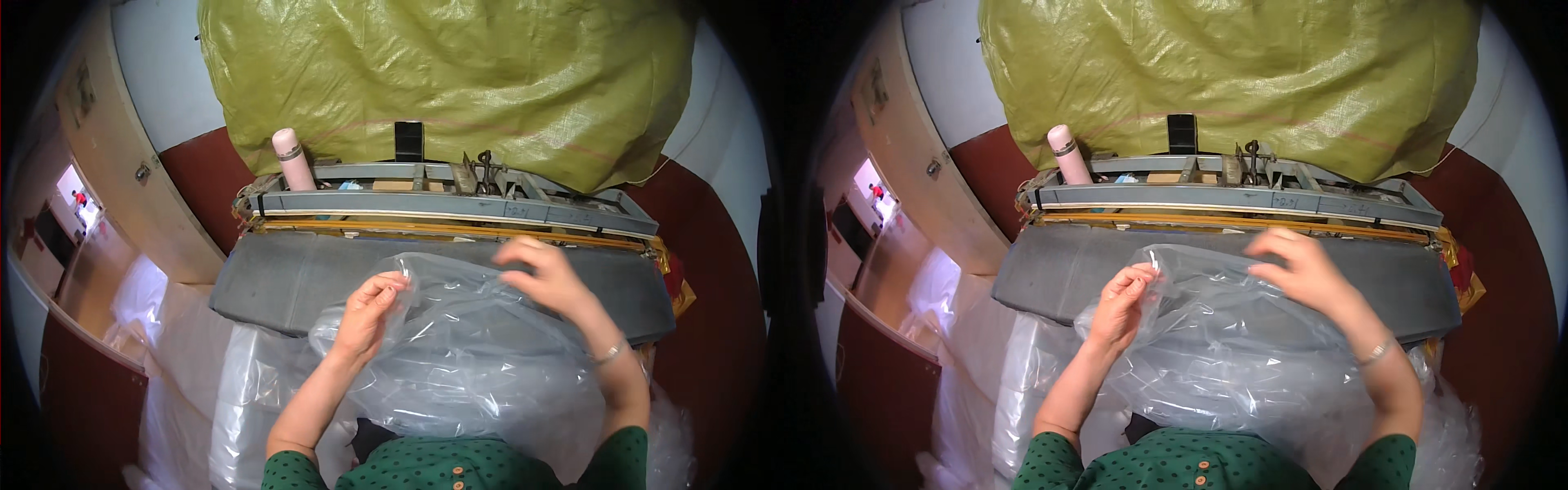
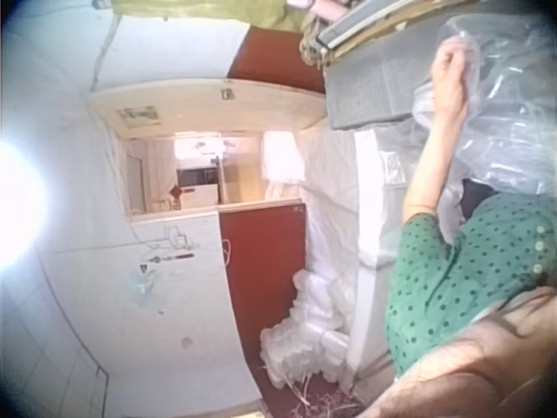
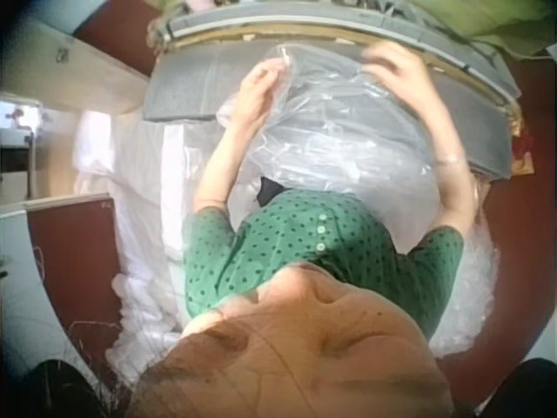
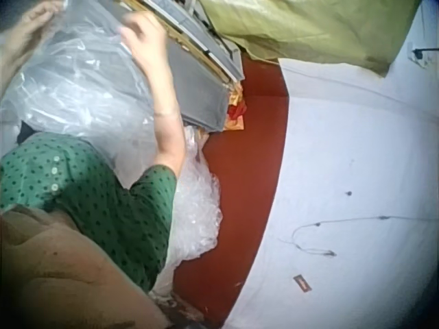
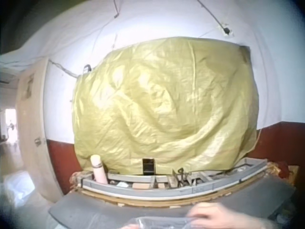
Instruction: The person wraps a large, flat, gray rectangular object, likely a piece of furniture or a panel, with a clear plastic sheet. They repeatedly pull the plastic over the object, smooth it out, and adjust the edges to ensure coverage.
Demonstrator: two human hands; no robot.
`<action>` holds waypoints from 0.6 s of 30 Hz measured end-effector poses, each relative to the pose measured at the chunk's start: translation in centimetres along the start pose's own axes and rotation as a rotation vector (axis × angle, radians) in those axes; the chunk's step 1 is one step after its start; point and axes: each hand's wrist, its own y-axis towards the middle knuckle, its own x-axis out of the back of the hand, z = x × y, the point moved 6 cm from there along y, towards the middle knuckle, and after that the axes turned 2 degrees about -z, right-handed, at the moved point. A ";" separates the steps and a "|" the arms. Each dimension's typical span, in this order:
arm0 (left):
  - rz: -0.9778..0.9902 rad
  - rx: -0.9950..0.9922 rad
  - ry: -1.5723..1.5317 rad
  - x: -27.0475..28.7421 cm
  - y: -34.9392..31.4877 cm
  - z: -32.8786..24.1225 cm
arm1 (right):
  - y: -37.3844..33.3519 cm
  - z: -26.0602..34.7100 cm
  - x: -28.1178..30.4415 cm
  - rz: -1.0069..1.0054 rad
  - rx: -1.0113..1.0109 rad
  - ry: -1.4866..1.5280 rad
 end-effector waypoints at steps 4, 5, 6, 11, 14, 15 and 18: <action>0.005 -0.002 -0.112 -0.7 -1.0 1.1 | 5.8 3.0 -7.4 0.032 0.216 0.145; 0.012 -0.018 -0.152 -0.5 -1.1 1.7 | 6.4 2.5 -9.1 0.125 0.164 0.169; -0.008 -0.024 -0.166 -0.4 -1.2 2.0 | 6.7 2.0 -10.6 0.222 0.110 0.193; -0.070 -0.566 0.852 0.2 -2.9 -2.2 | 5.3 0.6 -12.0 0.081 -0.055 0.388; -0.129 -0.763 1.299 1.6 -4.0 -5.9 | 4.2 0.7 -5.8 -0.223 -0.013 0.484; -0.099 -0.614 1.212 3.4 -4.0 -5.7 | 3.8 0.0 -2.7 -0.372 -0.060 0.408; 0.388 0.158 1.393 9.1 -6.5 -1.0 | 0.9 -4.0 6.7 -0.868 -0.225 0.356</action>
